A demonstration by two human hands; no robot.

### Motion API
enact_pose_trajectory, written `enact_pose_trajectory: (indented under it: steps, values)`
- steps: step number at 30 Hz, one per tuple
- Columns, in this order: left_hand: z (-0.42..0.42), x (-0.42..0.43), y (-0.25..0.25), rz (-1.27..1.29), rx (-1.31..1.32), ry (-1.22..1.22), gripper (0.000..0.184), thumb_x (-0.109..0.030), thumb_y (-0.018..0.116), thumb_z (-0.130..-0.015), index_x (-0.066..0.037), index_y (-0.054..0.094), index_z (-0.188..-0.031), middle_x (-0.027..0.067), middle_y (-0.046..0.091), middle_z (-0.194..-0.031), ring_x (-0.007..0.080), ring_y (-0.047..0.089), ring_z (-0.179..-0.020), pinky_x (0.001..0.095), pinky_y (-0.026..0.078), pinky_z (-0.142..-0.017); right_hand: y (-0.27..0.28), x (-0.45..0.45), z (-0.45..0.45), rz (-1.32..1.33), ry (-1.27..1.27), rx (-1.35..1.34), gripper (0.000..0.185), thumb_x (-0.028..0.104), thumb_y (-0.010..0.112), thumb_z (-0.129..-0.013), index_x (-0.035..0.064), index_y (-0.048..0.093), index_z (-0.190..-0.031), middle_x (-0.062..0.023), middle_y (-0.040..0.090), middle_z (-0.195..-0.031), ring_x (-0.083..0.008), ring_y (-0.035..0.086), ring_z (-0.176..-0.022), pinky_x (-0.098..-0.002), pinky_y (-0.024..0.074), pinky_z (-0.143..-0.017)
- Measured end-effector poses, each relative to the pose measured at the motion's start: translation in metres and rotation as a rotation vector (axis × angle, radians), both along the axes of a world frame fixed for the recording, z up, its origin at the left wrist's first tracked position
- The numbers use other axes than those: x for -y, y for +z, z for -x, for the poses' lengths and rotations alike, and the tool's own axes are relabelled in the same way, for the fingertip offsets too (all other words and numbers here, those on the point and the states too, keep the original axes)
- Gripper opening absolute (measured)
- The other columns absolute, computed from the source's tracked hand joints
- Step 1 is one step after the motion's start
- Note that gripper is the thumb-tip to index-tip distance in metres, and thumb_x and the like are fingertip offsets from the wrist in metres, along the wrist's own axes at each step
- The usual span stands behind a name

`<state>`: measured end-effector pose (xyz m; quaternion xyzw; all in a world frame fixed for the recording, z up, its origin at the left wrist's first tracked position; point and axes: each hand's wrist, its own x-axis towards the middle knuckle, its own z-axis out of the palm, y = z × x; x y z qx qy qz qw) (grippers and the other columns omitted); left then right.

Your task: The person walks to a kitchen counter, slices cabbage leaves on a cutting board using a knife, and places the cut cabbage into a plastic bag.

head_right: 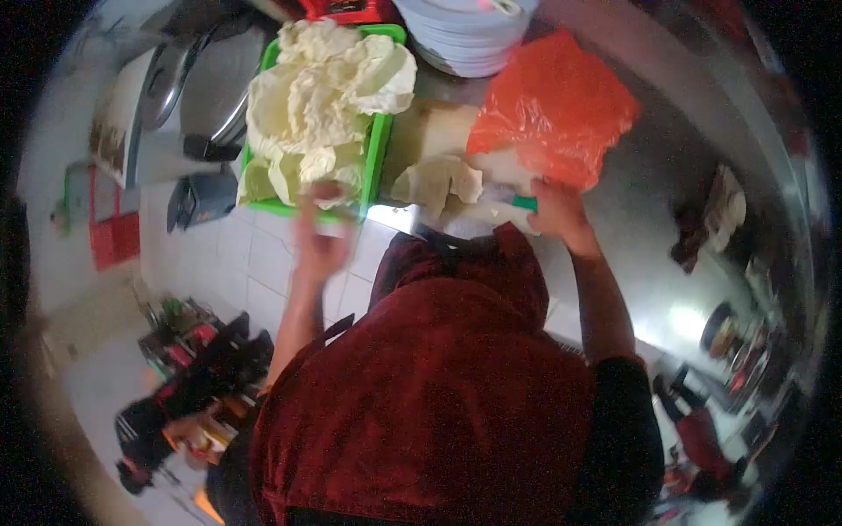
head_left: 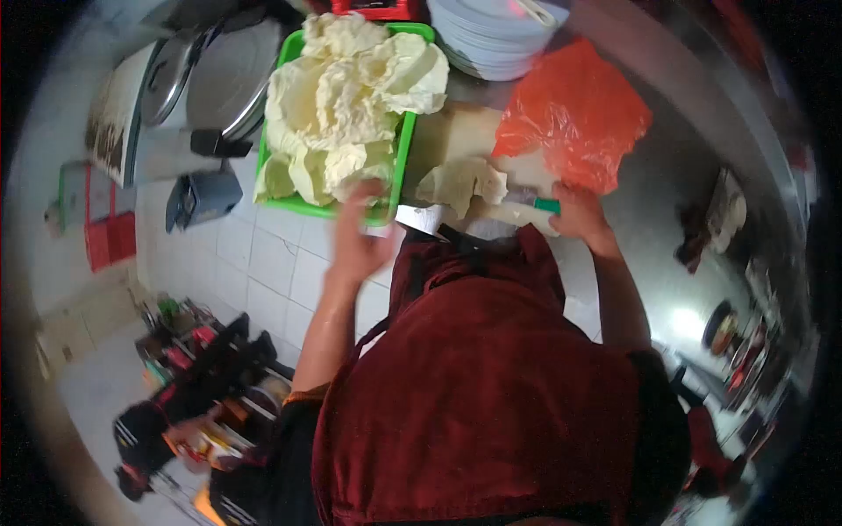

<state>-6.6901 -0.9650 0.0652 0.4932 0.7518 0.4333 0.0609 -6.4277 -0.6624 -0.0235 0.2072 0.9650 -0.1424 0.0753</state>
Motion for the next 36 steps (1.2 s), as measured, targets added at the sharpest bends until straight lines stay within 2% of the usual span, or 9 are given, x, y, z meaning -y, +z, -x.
enact_pose_trajectory:
  steps: [2,4,8,11,12,15,19,26,36]
  values:
    - [-0.047,-0.047,0.010,0.245,0.132,-0.360,0.051,-0.021,0.070,-0.079,-0.005,0.051,-0.123,0.0188,0.053,-0.123,0.0397,0.050,-0.117,0.0454,0.041,-0.098,0.004,-0.005,-0.012,0.192,-0.028,0.102,0.023,0.015,0.063,-0.071,0.0038,0.058,-0.091,-0.0198,0.063,-0.092,-0.0400,0.062,-0.090,-0.0489,0.0492,-0.075]
    - [-0.070,-0.058,-0.056,0.438,-0.022,-0.200,0.061,-0.033,0.069,-0.082,-0.006,0.048,-0.132,0.0214,0.040,-0.141,0.0432,0.039,-0.127,0.0503,0.036,-0.103,0.028,-0.008,-0.015,0.237,-0.074,0.154,0.025,0.017,0.062,-0.073,0.0045,0.059,-0.095,-0.0209,0.064,-0.091,-0.0400,0.063,-0.091,-0.0486,0.0494,-0.076]
    - [-0.060,-0.063,-0.154,0.593,-0.092,-0.094,0.068,-0.042,0.065,-0.085,-0.007,0.042,-0.138,0.0229,0.033,-0.147,0.0465,0.035,-0.130,0.0512,0.033,-0.109,0.049,-0.027,-0.048,0.383,-0.201,0.387,0.024,0.021,0.059,-0.078,0.0048,0.060,-0.096,-0.0218,0.064,-0.088,-0.0400,0.063,-0.086,-0.0487,0.0482,-0.073]
    - [-0.066,-0.067,-0.136,0.566,-0.066,-0.081,0.068,-0.043,0.064,-0.086,-0.008,0.041,-0.140,0.0228,0.032,-0.148,0.0482,0.034,-0.131,0.0514,0.032,-0.110,0.039,-0.041,-0.102,0.556,-0.150,0.432,0.022,0.023,0.058,-0.086,0.0022,0.059,-0.094,-0.0218,0.063,-0.087,-0.0393,0.064,-0.082,-0.0465,0.0474,-0.070]
    - [-0.068,-0.068,-0.132,0.565,-0.134,-0.069,0.071,-0.045,0.065,-0.085,-0.003,0.042,-0.137,0.0231,0.035,-0.145,0.0436,0.038,-0.131,0.0516,0.033,-0.109,0.051,-0.036,-0.109,0.547,-0.144,0.439,0.022,0.023,0.058,-0.086,0.0022,0.059,-0.094,-0.0218,0.063,-0.087,-0.0393,0.064,-0.082,-0.0465,0.0474,-0.070]
    - [-0.071,-0.065,-0.144,0.389,-0.058,-0.068,0.070,-0.041,0.066,-0.084,-0.004,0.042,-0.138,0.0229,0.033,-0.148,0.0447,0.032,-0.135,0.0496,0.033,-0.109,0.084,-0.013,-0.118,0.656,-0.017,0.242,0.025,0.026,0.055,-0.093,0.0017,0.057,-0.098,-0.0232,0.061,-0.085,-0.0383,0.063,-0.080,-0.0436,0.0474,-0.069]
    - [-0.081,-0.061,-0.146,0.337,0.001,-0.014,0.066,-0.038,0.069,-0.082,0.000,0.046,-0.132,0.0229,0.035,-0.147,0.0440,0.035,-0.134,0.0481,0.035,-0.109,0.058,0.058,-0.079,0.674,-0.361,-0.122,0.027,0.028,0.051,-0.097,0.0059,0.051,-0.112,-0.0216,0.064,-0.091,-0.0390,0.065,-0.084,-0.0474,0.0478,-0.069]
    - [-0.081,-0.058,-0.155,0.327,-0.096,-0.023,0.066,-0.038,0.068,-0.083,0.000,0.047,-0.132,0.0228,0.039,-0.145,0.0411,0.036,-0.135,0.0473,0.034,-0.109,-0.004,0.099,-0.004,0.257,-0.270,0.092,0.029,0.027,0.041,-0.098,0.0023,0.046,-0.113,-0.0246,0.065,-0.090,-0.0441,0.065,-0.085,-0.0552,0.0505,-0.074]
    - [-0.081,-0.054,-0.161,0.327,-0.162,-0.038,0.070,-0.040,0.067,-0.083,-0.002,0.044,-0.136,0.0193,0.037,-0.148,0.0376,0.031,-0.139,0.0476,0.032,-0.110,0.004,0.100,0.005,0.297,-0.267,0.306,0.029,0.024,0.039,-0.098,-0.0012,0.042,-0.111,-0.0305,0.065,-0.088,-0.0487,0.064,-0.084,-0.0573,0.0503,-0.073]
